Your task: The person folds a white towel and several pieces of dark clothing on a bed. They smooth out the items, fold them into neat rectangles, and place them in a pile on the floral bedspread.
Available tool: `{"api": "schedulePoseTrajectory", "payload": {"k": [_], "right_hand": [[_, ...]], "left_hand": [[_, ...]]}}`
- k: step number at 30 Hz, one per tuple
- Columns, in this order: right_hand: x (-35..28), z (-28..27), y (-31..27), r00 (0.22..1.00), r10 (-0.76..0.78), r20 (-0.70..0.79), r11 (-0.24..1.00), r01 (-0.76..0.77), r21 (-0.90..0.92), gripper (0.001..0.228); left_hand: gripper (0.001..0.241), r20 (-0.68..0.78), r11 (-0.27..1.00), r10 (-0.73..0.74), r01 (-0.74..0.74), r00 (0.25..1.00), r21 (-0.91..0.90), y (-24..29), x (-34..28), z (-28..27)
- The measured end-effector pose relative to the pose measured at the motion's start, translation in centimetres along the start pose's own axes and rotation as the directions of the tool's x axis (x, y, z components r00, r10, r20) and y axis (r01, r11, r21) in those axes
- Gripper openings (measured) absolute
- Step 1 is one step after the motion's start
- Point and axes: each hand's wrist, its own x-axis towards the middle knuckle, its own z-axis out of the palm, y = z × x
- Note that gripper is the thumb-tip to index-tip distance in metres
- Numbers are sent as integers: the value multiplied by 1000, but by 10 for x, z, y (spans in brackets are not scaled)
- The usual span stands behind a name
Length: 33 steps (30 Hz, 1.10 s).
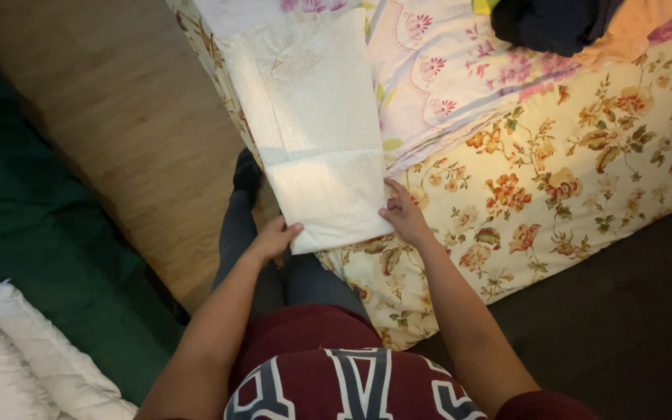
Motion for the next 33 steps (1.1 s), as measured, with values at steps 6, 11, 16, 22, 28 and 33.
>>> {"api": "schedulePoseTrajectory", "payload": {"k": [6, 11, 16, 22, 28, 33], "right_hand": [[-34, -2, -57, 994, -45, -97, 979, 25, -200, 81], [-44, 3, -74, 704, -702, 109, 323, 450, -832, 51], [-52, 10, -44, 733, -587, 343, 141, 510, -848, 83], [-46, 11, -32, 711, -584, 393, 41, 509, -860, 104], [-37, 16, -23, 744, -577, 336, -13, 403, -915, 100], [-27, 14, -20, 732, -617, 289, 35, 392, -919, 100]], "left_hand": [[55, -282, 982, 63, -109, 957, -152, 39, -48, -26], [37, -288, 970, -26, 94, 957, 226, -77, 8, -28], [75, -85, 992, 23, -33, 996, -121, -8, -29, 9], [96, -135, 985, 173, -169, 975, 40, 49, -70, 7], [59, -310, 985, 164, -170, 936, 9, 42, -64, 23], [83, -261, 889, 168, -260, 951, -377, 95, -93, 18]]}}
